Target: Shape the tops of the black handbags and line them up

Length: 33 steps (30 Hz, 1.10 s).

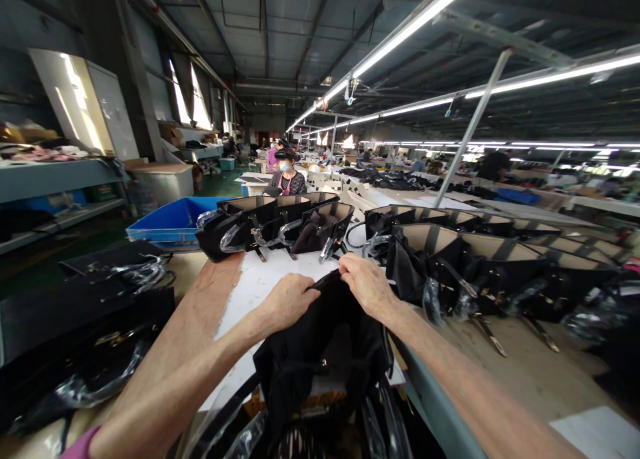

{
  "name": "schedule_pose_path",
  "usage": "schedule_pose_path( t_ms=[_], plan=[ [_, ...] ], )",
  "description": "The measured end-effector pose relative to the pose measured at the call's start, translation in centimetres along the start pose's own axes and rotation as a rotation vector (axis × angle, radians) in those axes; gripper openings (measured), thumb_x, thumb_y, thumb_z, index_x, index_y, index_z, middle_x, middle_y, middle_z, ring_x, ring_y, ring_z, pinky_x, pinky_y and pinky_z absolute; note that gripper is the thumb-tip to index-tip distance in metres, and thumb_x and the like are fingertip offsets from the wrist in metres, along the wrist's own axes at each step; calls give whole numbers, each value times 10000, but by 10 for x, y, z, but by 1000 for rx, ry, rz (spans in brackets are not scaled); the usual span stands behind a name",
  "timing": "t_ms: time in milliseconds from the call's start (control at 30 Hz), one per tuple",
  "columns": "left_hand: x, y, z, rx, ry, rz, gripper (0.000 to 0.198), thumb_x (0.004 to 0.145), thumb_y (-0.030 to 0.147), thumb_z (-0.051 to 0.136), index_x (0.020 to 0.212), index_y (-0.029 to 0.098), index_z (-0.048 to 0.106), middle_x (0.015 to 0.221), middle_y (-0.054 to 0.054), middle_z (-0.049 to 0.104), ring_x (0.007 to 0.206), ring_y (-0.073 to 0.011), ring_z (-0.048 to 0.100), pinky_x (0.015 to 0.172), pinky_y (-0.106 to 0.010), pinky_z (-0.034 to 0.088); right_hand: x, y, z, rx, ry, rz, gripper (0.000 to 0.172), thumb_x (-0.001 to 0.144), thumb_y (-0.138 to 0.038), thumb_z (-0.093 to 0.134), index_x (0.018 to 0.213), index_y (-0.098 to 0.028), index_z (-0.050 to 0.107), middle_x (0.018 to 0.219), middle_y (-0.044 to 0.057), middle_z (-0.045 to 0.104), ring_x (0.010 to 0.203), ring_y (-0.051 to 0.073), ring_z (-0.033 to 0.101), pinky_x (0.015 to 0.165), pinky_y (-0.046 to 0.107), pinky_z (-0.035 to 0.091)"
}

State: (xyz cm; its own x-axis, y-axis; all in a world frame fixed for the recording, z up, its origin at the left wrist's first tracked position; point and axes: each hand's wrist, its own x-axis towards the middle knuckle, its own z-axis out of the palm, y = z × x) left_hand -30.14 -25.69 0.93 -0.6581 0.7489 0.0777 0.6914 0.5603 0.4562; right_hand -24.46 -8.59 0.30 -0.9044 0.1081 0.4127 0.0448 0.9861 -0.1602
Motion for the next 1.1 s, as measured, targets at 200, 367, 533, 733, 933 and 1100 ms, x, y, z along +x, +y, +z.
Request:
schedule_pose_path(
  t_ms=[200, 367, 533, 733, 933, 1100],
  plan=[
    [1, 4, 4, 20, 4, 20, 289, 790, 286, 380, 701, 151, 619, 658, -38, 617, 592, -131, 522, 532, -227, 318, 1, 6, 1, 29, 7, 30, 111, 730, -137, 496, 633, -191, 492, 701, -32, 539, 681, 116, 476, 617, 232, 273],
    [4, 4, 3, 72, 10, 21, 302, 791, 335, 387, 699, 161, 615, 674, -44, 623, 598, -146, 530, 537, -244, 308, -1, 5, -2, -2, 54, 57, 68, 744, -210, 536, 689, -191, 500, 744, -19, 549, 697, 126, 497, 602, 236, 293],
    [7, -6, 2, 77, -17, 48, 244, 679, 401, 539, 693, 164, 595, 650, -18, 607, 602, -153, 531, 508, -235, 292, -9, 19, -8, -41, 77, 229, 480, 596, -219, 674, 1035, -186, 482, 1058, 60, 549, 955, 227, 486, 727, 295, 346],
    [14, -17, 1, 68, 12, 85, 150, 695, 317, 520, 744, 181, 562, 683, -3, 605, 655, -146, 542, 540, -214, 307, -13, 49, -8, 387, -192, 287, 256, 688, -221, 534, 934, -191, 597, 796, 0, 630, 751, 177, 560, 654, 257, 380],
    [34, -32, -5, 45, -15, 140, 104, 711, 244, 479, 731, 197, 569, 693, 24, 602, 692, -137, 542, 603, -205, 341, -20, 60, -23, 420, -197, 245, 263, 668, -189, 485, 873, -182, 649, 704, -8, 623, 719, 171, 548, 644, 241, 365],
    [41, -41, -10, -68, -163, 256, 147, 737, 279, 455, 732, 195, 576, 692, 49, 596, 680, -123, 539, 609, -189, 364, -33, 61, -31, 431, -258, 240, 226, 679, -201, 468, 805, -168, 653, 647, -18, 598, 670, 154, 531, 608, 232, 348]
  ],
)
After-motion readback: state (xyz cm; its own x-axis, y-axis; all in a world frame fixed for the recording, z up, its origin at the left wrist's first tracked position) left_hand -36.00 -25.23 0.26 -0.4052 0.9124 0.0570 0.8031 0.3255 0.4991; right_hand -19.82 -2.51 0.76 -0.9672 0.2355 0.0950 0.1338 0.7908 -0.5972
